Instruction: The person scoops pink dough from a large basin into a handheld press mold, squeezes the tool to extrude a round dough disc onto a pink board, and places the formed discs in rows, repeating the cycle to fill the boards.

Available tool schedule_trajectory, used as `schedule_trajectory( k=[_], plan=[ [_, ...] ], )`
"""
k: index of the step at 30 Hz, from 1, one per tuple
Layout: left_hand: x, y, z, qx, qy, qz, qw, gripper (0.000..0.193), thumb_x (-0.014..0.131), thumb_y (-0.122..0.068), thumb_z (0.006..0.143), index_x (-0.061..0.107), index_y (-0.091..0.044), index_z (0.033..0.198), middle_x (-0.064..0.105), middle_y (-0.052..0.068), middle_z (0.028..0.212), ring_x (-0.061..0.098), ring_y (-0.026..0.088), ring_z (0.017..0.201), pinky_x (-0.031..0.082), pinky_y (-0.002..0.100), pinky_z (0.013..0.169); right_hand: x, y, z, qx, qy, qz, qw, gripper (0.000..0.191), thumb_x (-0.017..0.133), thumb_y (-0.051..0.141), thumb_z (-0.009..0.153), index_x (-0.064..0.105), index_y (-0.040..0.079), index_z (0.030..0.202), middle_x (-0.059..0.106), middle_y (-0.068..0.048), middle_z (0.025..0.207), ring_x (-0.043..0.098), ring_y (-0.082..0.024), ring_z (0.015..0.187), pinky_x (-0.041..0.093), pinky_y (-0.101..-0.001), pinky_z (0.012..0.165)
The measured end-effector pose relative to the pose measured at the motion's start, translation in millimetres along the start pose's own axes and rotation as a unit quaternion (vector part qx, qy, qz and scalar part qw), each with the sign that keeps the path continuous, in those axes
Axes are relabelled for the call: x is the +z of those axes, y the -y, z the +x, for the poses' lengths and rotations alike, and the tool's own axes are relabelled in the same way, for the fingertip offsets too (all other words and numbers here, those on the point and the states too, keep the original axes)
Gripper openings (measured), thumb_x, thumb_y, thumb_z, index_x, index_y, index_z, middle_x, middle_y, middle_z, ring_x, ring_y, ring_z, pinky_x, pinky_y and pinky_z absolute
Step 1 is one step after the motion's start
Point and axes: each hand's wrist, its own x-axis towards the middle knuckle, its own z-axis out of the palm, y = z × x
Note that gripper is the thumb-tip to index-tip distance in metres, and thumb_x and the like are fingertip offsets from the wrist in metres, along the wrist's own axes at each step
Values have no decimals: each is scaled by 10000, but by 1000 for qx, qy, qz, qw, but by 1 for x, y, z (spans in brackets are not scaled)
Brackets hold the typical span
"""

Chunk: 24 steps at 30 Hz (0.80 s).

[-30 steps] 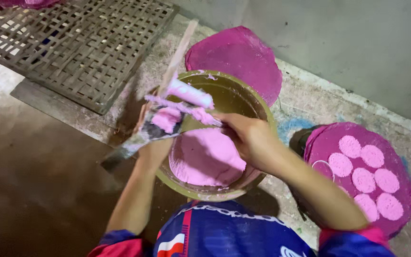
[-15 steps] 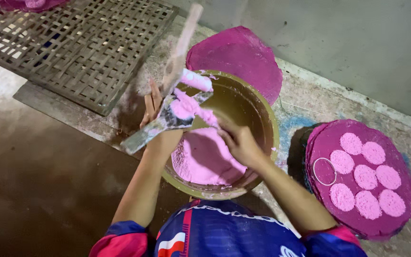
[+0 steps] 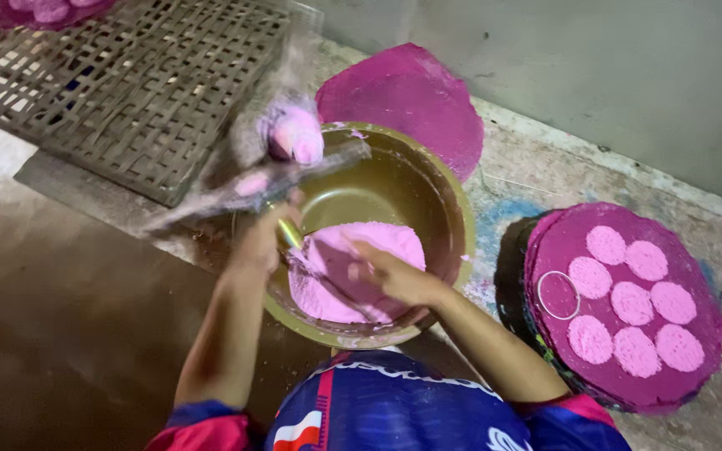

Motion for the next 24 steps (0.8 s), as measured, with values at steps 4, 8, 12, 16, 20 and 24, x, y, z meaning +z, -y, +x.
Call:
schedule_trajectory(
  k=[4,8,12,16,20,24],
  plan=[
    [93,58,-57,-99,421,-308,848,229,653,-60,776,665,0,997,625,99,817,613,196,726,556,370,761,-49,20,-27,-136,-248,361,889,921,561,585,1054,170,103,1734,265,-277,1700,468,-339,1511,425,-530,1307],
    [159,68,-93,-106,401,-234,879,322,701,9,752,659,-7,1071,692,82,954,698,185,884,591,340,818,-91,68,-82,-148,-264,454,838,922,619,479,1010,-36,307,1636,290,-252,1651,560,-397,1253,526,-549,929],
    [179,33,-124,92,378,94,917,471,800,-155,834,637,-150,1276,682,33,938,594,141,750,487,345,614,-146,116,-170,-39,-238,158,957,820,603,413,987,197,226,1674,512,-275,1507,626,-422,1149,580,-521,922],
    [226,16,-154,142,350,265,887,368,814,-237,790,702,-156,1132,751,-11,954,695,94,846,556,299,701,-152,124,-238,-177,-146,-231,945,485,541,243,971,508,251,1455,561,-289,1468,648,-489,1316,610,-509,1034],
    [291,32,-170,213,382,273,857,315,795,-271,840,711,-133,1110,765,13,996,722,98,902,578,300,756,-139,104,-286,-226,-160,-235,932,429,567,225,1022,475,194,1440,562,-291,1480,611,-515,1370,582,-488,1109],
    [345,58,-173,354,445,260,781,296,765,-263,892,722,-121,1148,766,49,1057,717,132,972,575,323,827,-143,82,-332,-125,-214,-213,945,564,558,350,1038,402,112,1524,525,-287,1518,577,-489,1398,496,-527,1177]
  ],
)
